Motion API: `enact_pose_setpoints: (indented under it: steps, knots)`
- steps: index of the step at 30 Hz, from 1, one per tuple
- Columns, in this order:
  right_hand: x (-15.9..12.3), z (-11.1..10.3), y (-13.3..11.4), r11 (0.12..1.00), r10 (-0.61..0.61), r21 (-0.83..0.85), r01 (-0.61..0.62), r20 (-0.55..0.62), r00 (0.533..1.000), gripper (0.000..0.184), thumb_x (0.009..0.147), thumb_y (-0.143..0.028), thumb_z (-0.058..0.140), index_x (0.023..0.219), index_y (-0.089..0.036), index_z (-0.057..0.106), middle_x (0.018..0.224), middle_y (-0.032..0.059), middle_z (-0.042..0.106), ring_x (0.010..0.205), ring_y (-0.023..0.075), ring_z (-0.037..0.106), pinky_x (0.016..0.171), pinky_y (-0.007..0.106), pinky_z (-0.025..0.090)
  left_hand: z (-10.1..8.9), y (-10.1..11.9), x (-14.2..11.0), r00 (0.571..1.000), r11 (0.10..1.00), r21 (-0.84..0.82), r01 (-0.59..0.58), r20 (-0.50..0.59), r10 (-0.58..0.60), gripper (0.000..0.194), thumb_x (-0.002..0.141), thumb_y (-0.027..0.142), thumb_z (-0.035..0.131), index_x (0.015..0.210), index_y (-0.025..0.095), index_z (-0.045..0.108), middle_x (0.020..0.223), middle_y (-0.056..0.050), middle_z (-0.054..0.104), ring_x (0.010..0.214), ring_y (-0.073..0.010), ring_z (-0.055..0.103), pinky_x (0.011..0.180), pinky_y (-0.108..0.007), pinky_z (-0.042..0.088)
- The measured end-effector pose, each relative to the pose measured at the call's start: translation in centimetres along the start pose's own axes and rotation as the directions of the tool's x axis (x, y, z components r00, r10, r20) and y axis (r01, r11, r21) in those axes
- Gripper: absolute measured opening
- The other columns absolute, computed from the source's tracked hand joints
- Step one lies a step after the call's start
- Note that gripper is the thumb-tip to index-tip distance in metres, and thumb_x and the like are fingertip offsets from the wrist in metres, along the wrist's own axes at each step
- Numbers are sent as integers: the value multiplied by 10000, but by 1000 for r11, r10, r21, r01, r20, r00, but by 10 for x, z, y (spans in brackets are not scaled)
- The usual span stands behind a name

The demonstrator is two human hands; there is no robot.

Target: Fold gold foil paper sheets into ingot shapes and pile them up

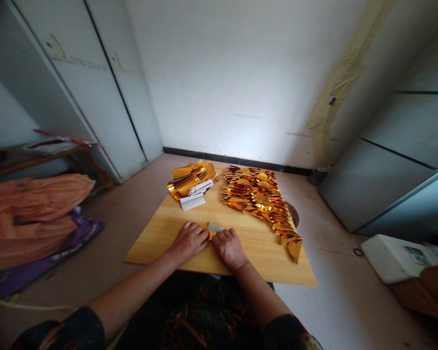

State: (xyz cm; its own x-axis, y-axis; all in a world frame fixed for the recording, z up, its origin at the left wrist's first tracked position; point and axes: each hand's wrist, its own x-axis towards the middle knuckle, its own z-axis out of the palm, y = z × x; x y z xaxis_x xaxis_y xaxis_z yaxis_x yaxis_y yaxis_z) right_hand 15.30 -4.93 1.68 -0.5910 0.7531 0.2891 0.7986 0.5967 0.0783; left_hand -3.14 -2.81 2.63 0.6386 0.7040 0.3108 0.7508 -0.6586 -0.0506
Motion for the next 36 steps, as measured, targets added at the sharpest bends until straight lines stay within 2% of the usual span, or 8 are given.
enact_pose_setpoints:
  steps: [4, 9, 14, 19, 22, 26, 30, 36]
  knots:
    - [0, 1, 1, 999, 32, 30, -31, -3, 999, 157, 921, -197, 486, 801, -185, 586, 794, 28, 610, 756, 160, 497, 708, 297, 281, 7, 0, -1, 999, 1000, 18, 2, -38, -1, 200, 896, 276, 483, 804, 192, 640, 758, -51, 602, 808, -191, 522, 799, -360, 339]
    - [-5, 5, 3, 977, 125, 182, -115, -47, 991, 127, 892, -283, 538, 856, -199, 626, 881, 43, 632, 850, 168, 521, 746, 277, 316, 12, -1, -4, 998, 1000, 13, 7, -65, -7, 250, 921, 254, 425, 827, 192, 648, 765, -54, 601, 806, -189, 524, 814, -367, 344]
    - [-6, 17, 13, 919, 234, 344, -195, -77, 969, 146, 877, -179, 524, 831, -205, 660, 884, 49, 636, 853, 159, 544, 771, 264, 367, 6, 4, -6, 998, 998, -14, 56, -10, -56, 232, 923, 251, 417, 899, 219, 646, 839, -48, 621, 856, -191, 538, 939, -443, 304]
    - [-1, 25, 24, 872, 225, 457, -174, -59, 973, 148, 866, -181, 520, 815, -190, 658, 836, 47, 617, 803, 150, 550, 751, 254, 408, 1, 12, -13, 991, 995, 4, 97, 87, -97, 224, 901, 223, 441, 1024, 281, 620, 1094, -71, 611, 994, -223, 536, 1015, -549, 217]
    - [3, 23, 28, 876, 219, 443, -191, -13, 976, 143, 860, -185, 519, 785, -179, 640, 800, 43, 596, 779, 149, 542, 736, 252, 417, 0, 13, -17, 988, 995, -9, 100, 116, -98, 247, 902, 231, 437, 1062, 307, 608, 1191, -80, 577, 1061, -240, 518, 1020, -567, 204]
    - [8, 16, 27, 893, 237, 382, -240, 55, 970, 156, 870, -186, 500, 763, -175, 613, 792, 37, 582, 769, 142, 537, 727, 243, 415, 1, 12, -18, 984, 992, -24, 121, 135, -117, 233, 902, 251, 441, 1042, 297, 621, 1218, -85, 569, 1096, -245, 509, 1023, -556, 219]
    - [14, 10, 25, 897, 284, 308, -316, 145, 948, 157, 875, -182, 484, 773, -169, 604, 816, 38, 588, 749, 126, 547, 704, 220, 408, 3, 13, -19, 983, 992, -26, 122, 142, -118, 225, 902, 257, 434, 1014, 281, 628, 1245, -98, 559, 1120, -254, 501, 1009, -549, 251]
    - [23, 5, 22, 904, 338, 185, -385, 243, 909, 184, 889, -199, 452, 826, -160, 620, 880, 69, 620, 783, 145, 584, 674, 227, 402, 9, 14, -21, 985, 992, -3, 123, 118, -122, 236, 900, 230, 423, 1045, 241, 608, 1257, -129, 551, 1134, -269, 494, 1020, -567, 226]
